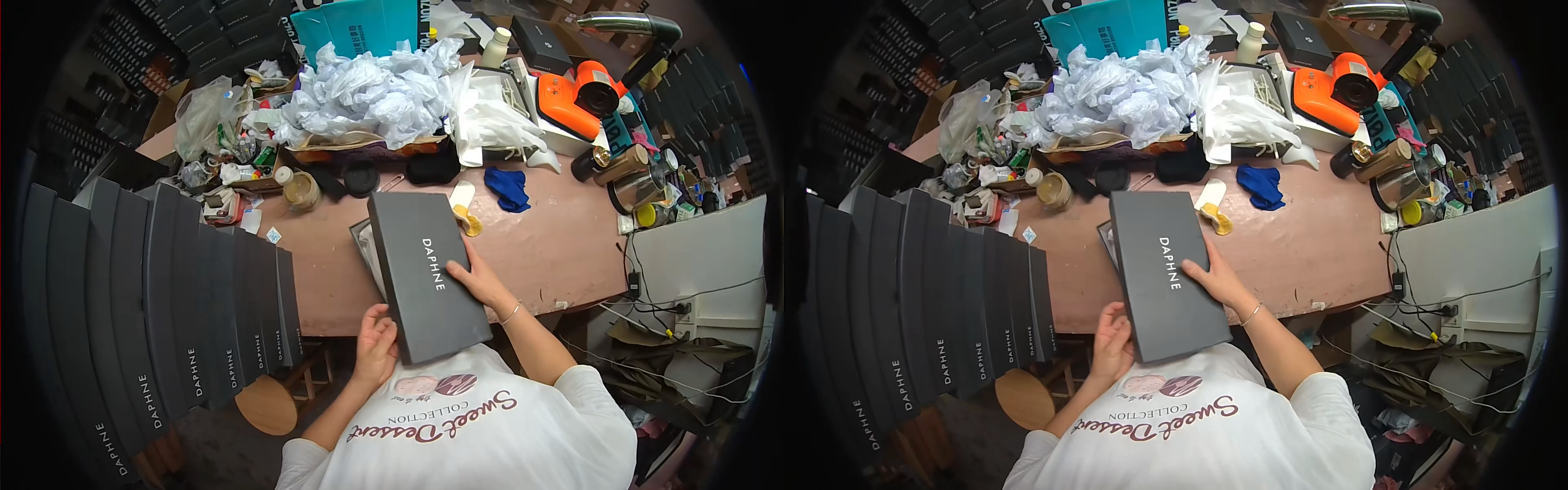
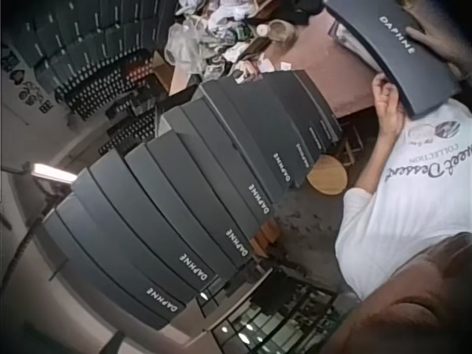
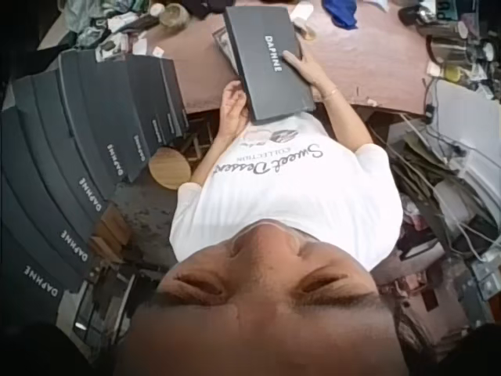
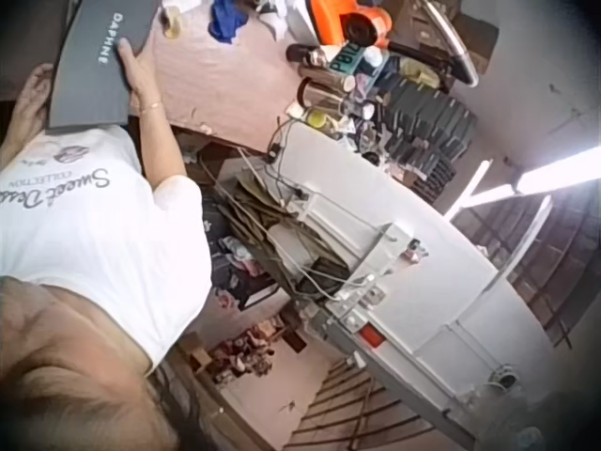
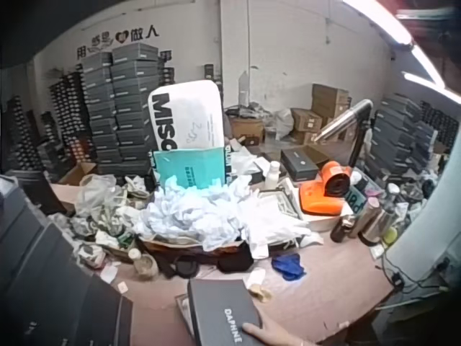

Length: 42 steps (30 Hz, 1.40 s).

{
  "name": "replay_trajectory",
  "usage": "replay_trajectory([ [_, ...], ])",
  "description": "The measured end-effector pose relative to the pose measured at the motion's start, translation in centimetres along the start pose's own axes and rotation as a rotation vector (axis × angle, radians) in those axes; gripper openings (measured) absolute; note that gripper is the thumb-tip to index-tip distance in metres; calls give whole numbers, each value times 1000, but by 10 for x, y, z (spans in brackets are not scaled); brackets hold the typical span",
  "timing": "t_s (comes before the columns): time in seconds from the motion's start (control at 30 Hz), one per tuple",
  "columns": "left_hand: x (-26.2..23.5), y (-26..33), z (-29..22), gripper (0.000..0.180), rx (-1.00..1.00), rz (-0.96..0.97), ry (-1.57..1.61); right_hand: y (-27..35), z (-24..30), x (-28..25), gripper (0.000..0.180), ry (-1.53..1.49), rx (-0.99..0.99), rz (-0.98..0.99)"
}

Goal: Inspecting, cleaning, and packing high-heeled shoes into boxes.

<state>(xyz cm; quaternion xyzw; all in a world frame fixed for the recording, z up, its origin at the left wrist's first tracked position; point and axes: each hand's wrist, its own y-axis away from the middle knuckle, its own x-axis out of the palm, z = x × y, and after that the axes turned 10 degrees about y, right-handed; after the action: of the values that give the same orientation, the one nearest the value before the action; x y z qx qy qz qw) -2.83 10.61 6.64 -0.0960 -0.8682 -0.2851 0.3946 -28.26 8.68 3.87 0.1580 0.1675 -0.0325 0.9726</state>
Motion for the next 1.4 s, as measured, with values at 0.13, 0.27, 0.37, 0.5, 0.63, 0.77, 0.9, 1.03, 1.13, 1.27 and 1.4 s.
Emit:
replay_trajectory([
  [0.13, -59, -42, 24, 57, -14, -53, -524, -31, -41, 6, 72, 141, -8, 3],
  [0.27, -88, -81, 28, 61, -144, -201, -616, -75, -42, 50, 63, 414, -111, -177],
  [0.37, -106, -94, 29, 51, -236, -188, -536, -86, -37, 52, 78, 491, 81, -24],
  [0.5, -88, -100, 27, 54, -370, -260, -358, -64, -73, 50, 84, 353, 81, 16],
  [0.63, -21, -82, 58, 58, -307, 113, -457, 27, -62, -44, 78, -482, 142, 150],
  [0.77, 94, -86, 109, 72, -374, 657, -678, 132, -129, -185, 54, -845, 336, -265],
  [0.9, 98, -94, 152, 59, -367, 771, -986, 206, -194, -322, 49, -583, 364, -540],
  [1.03, 47, -84, 149, 51, -188, 696, -1225, 195, -266, -402, 35, 611, 480, -723],
  [1.13, 25, -66, 125, 49, -65, 603, -1347, 88, -120, -345, 34, 439, -106, -711],
  [1.27, 41, -30, 59, 50, 70, 498, -1397, 78, 165, -201, 37, 654, -868, -464],
  [1.4, -31, 10, 46, 53, 523, 383, -1410, 123, 367, -47, 53, 759, -1599, -356],
])
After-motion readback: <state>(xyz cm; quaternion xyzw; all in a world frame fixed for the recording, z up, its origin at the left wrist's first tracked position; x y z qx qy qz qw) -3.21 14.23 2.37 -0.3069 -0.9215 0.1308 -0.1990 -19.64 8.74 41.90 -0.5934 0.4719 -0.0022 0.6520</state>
